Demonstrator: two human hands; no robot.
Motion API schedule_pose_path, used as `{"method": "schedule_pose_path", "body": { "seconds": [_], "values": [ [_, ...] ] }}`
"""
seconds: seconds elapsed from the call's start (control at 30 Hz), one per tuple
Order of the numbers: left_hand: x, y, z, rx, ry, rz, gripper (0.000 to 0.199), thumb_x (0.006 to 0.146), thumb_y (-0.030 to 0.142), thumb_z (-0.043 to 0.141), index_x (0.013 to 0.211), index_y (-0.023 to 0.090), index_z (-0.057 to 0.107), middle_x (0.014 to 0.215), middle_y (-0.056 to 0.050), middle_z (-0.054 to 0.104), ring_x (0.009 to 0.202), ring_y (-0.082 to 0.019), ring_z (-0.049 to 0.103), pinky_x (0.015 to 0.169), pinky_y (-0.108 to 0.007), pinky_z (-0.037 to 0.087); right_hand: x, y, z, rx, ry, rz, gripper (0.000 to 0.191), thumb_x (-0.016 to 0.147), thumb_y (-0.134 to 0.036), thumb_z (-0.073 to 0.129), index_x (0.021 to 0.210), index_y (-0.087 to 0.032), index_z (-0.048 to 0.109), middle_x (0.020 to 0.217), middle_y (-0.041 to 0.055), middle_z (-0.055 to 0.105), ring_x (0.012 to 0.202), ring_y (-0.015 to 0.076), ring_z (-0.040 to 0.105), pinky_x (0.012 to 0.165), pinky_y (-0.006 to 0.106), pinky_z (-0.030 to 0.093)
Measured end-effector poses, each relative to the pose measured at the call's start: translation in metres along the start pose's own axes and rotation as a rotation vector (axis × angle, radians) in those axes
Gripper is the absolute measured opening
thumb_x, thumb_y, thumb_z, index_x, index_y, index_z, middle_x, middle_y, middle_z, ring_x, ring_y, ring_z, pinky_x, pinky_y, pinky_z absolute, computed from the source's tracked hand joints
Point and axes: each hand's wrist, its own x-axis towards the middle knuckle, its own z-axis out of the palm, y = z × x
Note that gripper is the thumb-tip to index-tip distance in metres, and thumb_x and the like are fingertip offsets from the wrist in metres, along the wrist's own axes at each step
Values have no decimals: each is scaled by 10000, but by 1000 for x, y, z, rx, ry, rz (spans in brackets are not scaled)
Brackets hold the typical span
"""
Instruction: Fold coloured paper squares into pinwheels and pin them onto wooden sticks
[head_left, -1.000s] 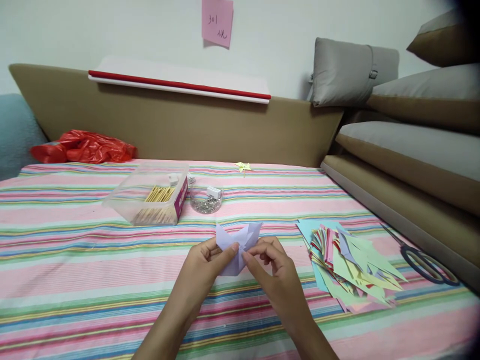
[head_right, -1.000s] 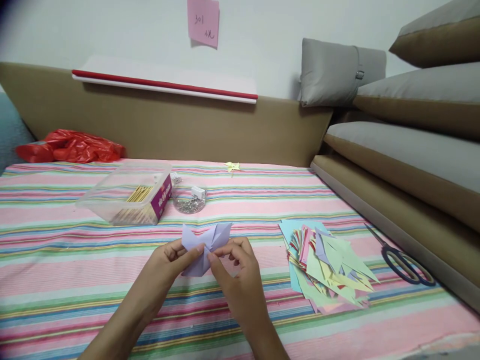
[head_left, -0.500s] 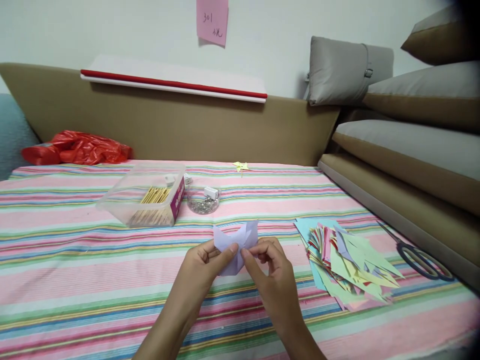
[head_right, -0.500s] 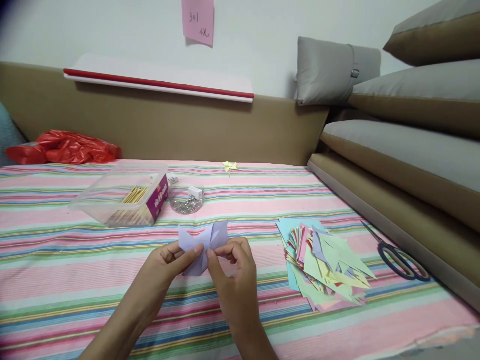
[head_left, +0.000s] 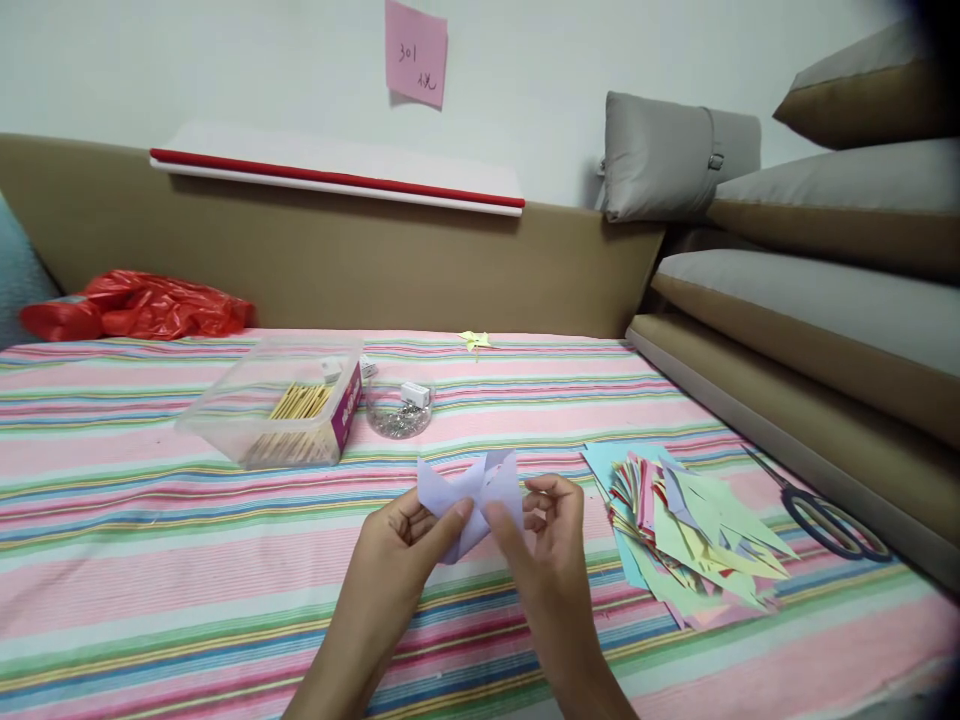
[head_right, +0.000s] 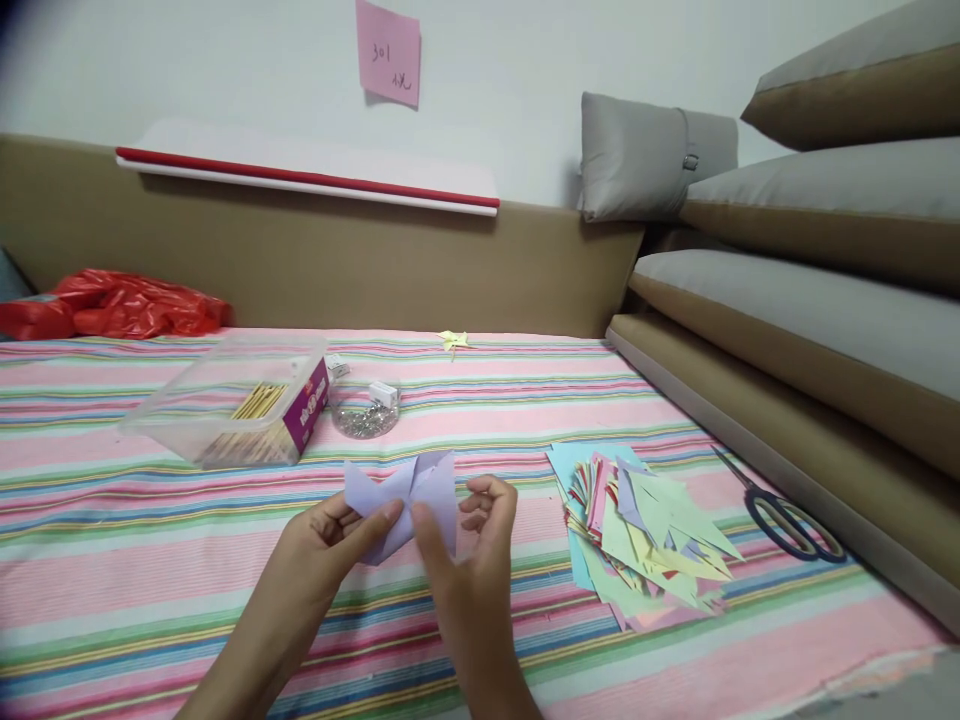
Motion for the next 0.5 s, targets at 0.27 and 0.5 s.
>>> {"method": "schedule_pose_path", "body": {
  "seconds": [0.27, 0.5],
  "values": [
    [-1, 6, -2, 0, -65, -6, 227, 795, 378, 774, 878, 169, 747, 723, -22, 716, 664, -149, 601, 585, -215, 441, 11, -25, -13, 316, -465, 293, 436, 701, -533, 783, 977, -198, 744, 912, 64, 708, 950, 283, 616, 837, 391, 466],
    [0, 2, -4, -62, -153, -29, 334, 790, 306, 794, 1065, 205, 634, 898, -47, 755, 807, -182, 678, 685, -231, 492, 10, -18, -15, 270, -466, 327, 332, 681, -474, 826, 832, -185, 765, 858, 55, 699, 801, 221, 598, 709, 331, 451]
  ]
}}
